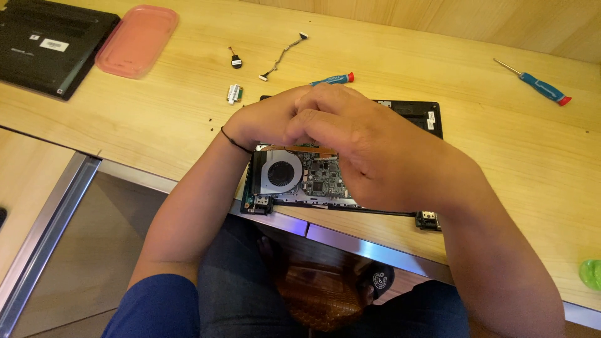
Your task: Removing the cooling fan and heatsink from a laptop motherboard using a screwdriver.
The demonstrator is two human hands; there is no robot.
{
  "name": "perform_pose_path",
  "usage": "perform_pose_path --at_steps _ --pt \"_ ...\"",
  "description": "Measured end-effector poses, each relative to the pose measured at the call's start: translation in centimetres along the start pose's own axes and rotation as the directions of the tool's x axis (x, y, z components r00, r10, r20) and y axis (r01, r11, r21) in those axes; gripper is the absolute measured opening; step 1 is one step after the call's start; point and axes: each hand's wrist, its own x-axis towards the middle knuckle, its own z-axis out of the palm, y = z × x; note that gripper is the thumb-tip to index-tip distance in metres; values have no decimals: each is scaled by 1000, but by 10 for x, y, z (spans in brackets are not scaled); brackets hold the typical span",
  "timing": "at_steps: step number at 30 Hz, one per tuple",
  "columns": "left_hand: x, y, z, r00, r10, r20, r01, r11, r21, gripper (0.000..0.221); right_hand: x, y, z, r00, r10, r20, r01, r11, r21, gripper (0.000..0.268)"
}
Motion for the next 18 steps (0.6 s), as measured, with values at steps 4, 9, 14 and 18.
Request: perform_pose_path --at_steps 4,9,14,18 --pt "-2 -5 13 980 163 -115 -177 976 -128 38 -1 8 9 987 128 -100 -158 897 -414 23" --pt "-1 5 17 975 163 -149 -190 964 -185 27 -5 9 13 908 354 -223 -395 551 -735 24" --pt "-3 29 10 987 153 -50 -160 921 -354 15 -10 2 -3 986 167 -26 -144 754 -641 39" --pt "-1 24 14 977 122 -176 -159 964 -213 29 -3 0 3 983 165 -79 -182 857 -482 13"
